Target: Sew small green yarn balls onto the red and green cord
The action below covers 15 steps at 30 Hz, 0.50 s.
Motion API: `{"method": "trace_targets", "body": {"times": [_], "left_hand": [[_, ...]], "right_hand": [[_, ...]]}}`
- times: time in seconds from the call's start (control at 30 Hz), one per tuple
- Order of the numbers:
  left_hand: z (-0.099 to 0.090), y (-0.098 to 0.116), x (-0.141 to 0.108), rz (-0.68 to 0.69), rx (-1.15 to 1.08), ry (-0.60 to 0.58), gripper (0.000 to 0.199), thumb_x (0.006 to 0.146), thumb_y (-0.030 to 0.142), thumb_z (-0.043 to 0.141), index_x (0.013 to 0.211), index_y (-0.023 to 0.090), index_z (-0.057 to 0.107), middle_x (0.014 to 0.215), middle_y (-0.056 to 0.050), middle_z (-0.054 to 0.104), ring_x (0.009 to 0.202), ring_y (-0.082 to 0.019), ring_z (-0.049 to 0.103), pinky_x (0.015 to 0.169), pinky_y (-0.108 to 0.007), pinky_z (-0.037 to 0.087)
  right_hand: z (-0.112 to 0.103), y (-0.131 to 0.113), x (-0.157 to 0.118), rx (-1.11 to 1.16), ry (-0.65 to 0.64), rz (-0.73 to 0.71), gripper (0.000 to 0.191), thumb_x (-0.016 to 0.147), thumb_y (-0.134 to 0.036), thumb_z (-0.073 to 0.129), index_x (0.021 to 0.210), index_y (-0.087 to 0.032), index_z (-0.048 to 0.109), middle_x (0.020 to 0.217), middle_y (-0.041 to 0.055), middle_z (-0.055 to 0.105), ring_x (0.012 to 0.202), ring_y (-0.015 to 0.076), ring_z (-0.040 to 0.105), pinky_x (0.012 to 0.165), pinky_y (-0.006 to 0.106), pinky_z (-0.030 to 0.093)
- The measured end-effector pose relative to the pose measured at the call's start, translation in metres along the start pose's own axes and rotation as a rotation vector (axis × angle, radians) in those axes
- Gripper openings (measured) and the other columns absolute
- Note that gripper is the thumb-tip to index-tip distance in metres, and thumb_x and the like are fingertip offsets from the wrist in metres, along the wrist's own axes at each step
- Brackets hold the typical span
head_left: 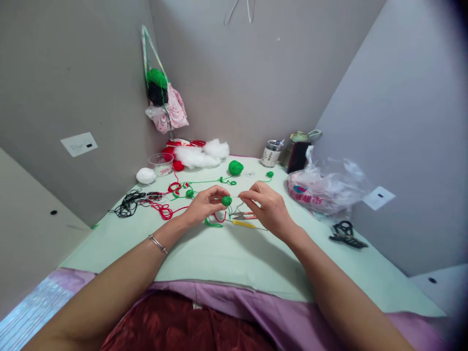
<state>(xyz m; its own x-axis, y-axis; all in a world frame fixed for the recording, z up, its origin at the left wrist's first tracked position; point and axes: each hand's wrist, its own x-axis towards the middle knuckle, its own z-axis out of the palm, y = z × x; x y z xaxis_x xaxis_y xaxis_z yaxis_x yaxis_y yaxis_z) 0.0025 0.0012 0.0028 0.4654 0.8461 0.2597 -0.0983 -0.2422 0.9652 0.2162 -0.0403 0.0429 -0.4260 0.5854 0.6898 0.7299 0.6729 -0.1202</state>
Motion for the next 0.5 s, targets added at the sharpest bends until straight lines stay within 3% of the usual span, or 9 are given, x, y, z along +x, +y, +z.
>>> {"method": "trace_targets", "body": {"times": [0.5], "left_hand": [[0.0019,0.0021,-0.0008,0.067,0.108,0.031,0.025,0.07,0.018,0.073,0.093,0.017,0.064,0.096,-0.003,0.062,0.093,-0.016,0.061,0.089,-0.034,0.049]], "right_hand": [[0.0068,0.0016,-0.003,-0.081,-0.075,-0.025,0.02,0.096,-0.02,0.051,0.09,-0.02,0.07,0.079,0.0044,0.056,0.075,0.016,0.053,0.061,0.026,0.036]]}}
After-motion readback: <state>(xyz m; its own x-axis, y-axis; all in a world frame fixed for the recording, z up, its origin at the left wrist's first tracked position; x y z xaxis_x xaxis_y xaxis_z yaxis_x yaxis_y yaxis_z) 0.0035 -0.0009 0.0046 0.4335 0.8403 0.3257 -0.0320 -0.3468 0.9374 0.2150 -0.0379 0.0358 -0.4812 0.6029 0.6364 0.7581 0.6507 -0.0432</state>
